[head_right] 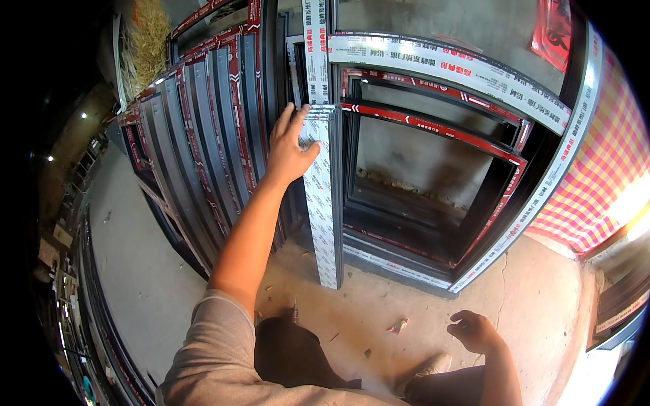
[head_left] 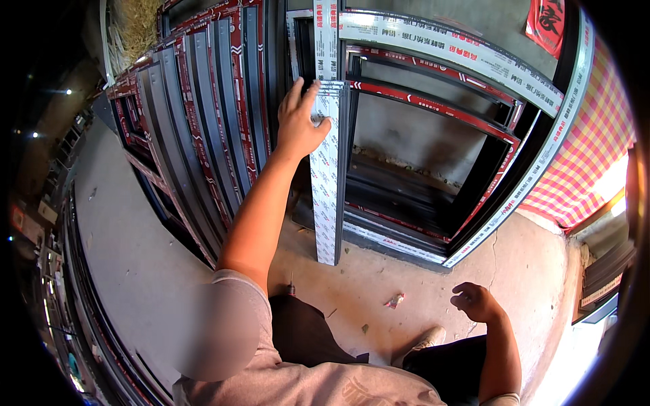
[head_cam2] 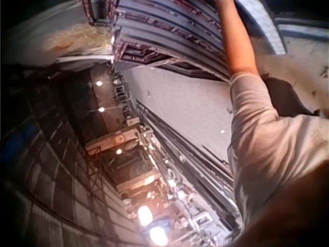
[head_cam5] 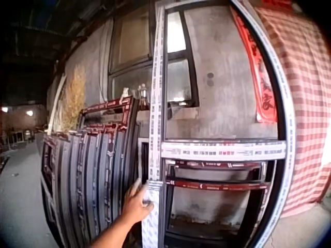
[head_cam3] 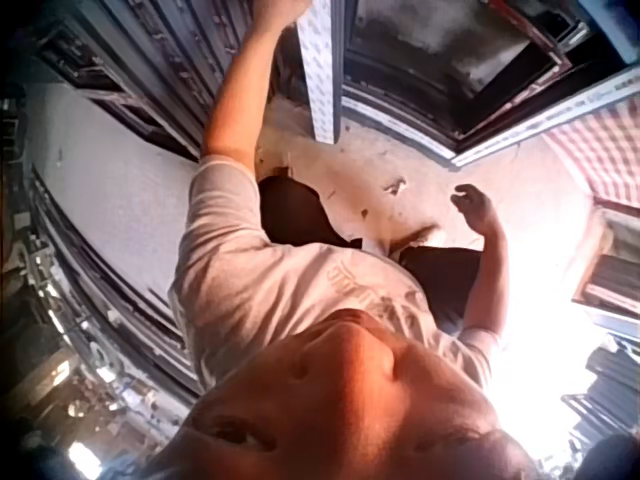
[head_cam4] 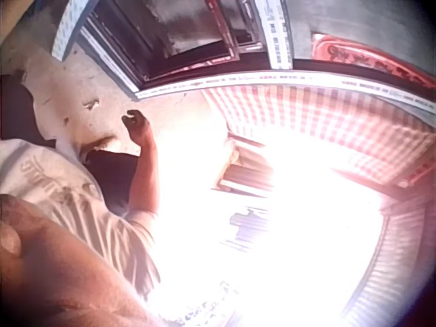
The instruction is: The person uses a miter saw to cut aluminum profiles, then assembles window frames by inserting small metal pieces into the profiles and stacking them.
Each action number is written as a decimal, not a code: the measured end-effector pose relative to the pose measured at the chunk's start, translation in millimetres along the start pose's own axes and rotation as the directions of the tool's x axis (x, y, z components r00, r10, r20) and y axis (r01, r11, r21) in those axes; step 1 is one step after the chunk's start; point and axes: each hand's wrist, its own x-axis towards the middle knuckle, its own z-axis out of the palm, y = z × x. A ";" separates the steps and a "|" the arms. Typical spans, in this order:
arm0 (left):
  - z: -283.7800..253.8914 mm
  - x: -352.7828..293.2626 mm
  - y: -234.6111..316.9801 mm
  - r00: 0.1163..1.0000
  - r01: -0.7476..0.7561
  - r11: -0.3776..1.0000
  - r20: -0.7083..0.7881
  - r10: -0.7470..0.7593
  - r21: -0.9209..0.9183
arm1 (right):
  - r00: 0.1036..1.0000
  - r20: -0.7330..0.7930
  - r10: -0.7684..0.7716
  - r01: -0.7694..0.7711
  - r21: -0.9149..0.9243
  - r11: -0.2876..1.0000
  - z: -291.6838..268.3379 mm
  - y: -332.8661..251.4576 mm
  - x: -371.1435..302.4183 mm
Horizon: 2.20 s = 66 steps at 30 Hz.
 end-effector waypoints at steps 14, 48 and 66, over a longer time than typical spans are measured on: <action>36.4 14.8 -82.6 0.614 0.785 0.363 0.708 -0.349 -0.502 | 0.993 -0.018 -0.114 0.114 -0.019 0.993 5.3 -19.0 -12.2; -182.0 -109.7 -107.8 0.798 0.575 0.737 -0.441 -0.411 0.354 | 0.996 -0.086 -0.021 0.019 -0.025 1.000 11.5 15.7 -1.1; -197.0 -174.4 78.6 0.870 0.317 0.649 -0.059 -0.489 -0.692 | 0.978 -0.101 -0.182 0.183 0.009 0.983 3.3 14.9 -22.4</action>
